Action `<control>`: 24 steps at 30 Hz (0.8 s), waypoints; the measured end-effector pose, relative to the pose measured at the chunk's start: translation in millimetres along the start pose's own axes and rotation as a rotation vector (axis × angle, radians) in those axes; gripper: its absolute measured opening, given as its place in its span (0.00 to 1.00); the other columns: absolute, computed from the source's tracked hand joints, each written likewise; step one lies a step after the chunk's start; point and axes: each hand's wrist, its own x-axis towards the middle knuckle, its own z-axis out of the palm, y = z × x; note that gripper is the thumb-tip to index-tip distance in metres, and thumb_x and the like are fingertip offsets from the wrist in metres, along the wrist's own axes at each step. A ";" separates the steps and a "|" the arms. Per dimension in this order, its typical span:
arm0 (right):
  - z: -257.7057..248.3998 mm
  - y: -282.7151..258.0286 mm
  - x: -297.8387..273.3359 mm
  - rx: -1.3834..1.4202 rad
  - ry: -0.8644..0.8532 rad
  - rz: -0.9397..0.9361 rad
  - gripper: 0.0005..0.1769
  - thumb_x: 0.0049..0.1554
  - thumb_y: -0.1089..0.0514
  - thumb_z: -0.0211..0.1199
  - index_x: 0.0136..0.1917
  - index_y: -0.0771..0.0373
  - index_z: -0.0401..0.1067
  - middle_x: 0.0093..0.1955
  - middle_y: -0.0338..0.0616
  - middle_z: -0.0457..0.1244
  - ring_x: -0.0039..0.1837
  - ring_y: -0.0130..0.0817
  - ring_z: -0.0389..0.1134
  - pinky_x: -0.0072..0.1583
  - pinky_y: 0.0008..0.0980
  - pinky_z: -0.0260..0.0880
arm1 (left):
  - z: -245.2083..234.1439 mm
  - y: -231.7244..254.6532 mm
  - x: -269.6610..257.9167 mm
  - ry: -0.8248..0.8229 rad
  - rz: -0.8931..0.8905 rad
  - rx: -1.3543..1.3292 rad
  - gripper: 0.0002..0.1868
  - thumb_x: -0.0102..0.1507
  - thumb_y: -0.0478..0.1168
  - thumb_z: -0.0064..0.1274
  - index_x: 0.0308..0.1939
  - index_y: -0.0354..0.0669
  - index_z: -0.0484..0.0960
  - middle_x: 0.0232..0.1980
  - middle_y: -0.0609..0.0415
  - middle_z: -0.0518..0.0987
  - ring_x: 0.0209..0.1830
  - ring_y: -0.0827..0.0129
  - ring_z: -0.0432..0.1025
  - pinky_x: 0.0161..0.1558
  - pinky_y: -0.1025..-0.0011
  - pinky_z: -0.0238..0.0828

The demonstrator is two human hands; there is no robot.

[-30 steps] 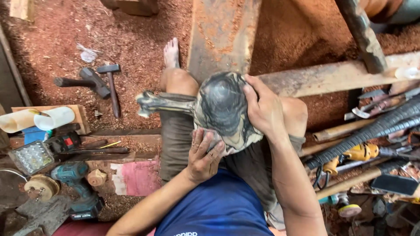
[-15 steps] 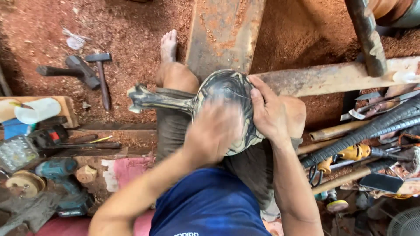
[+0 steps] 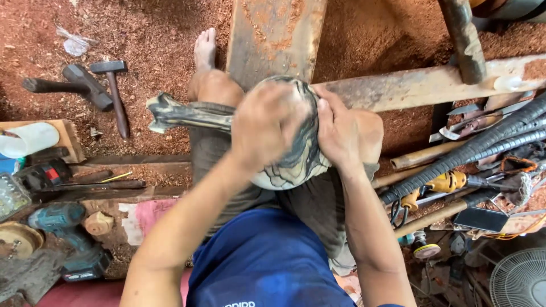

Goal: Sanding a decorated wooden vessel by hand using sandpaper.

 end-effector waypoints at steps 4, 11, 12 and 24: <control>-4.2 -14.8 5.2 0.113 0.021 0.068 0.21 0.69 0.53 0.47 0.68 0.63 0.70 0.63 0.52 0.70 0.66 0.44 0.71 0.67 0.37 0.70 | -14.2 26.7 -1.1 -0.158 -0.171 0.007 0.10 0.68 0.43 0.60 0.51 0.45 0.86 0.60 0.49 0.80 0.64 0.48 0.74 0.64 0.52 0.71; 0.4 -5.2 -3.1 0.003 0.006 0.034 0.20 0.70 0.53 0.47 0.67 0.64 0.70 0.61 0.54 0.69 0.64 0.46 0.71 0.65 0.40 0.69 | -6.0 -4.3 -10.2 -0.040 -0.068 0.050 0.08 0.65 0.44 0.62 0.45 0.47 0.87 0.59 0.51 0.80 0.63 0.49 0.72 0.64 0.48 0.68; -0.8 -8.0 -3.0 0.012 0.022 0.039 0.19 0.69 0.53 0.48 0.67 0.63 0.70 0.60 0.53 0.70 0.63 0.45 0.72 0.64 0.39 0.70 | -2.8 -17.2 1.8 -0.123 -0.268 -0.059 0.12 0.65 0.47 0.64 0.45 0.45 0.86 0.60 0.52 0.80 0.63 0.51 0.74 0.64 0.51 0.69; -1.0 -11.3 6.5 -0.045 -0.052 0.235 0.19 0.70 0.50 0.45 0.67 0.58 0.69 0.54 0.53 0.71 0.56 0.46 0.73 0.58 0.41 0.71 | 0.6 -8.5 -2.7 -0.070 -0.152 -0.052 0.09 0.65 0.43 0.65 0.48 0.51 0.86 0.63 0.54 0.80 0.71 0.52 0.69 0.73 0.44 0.56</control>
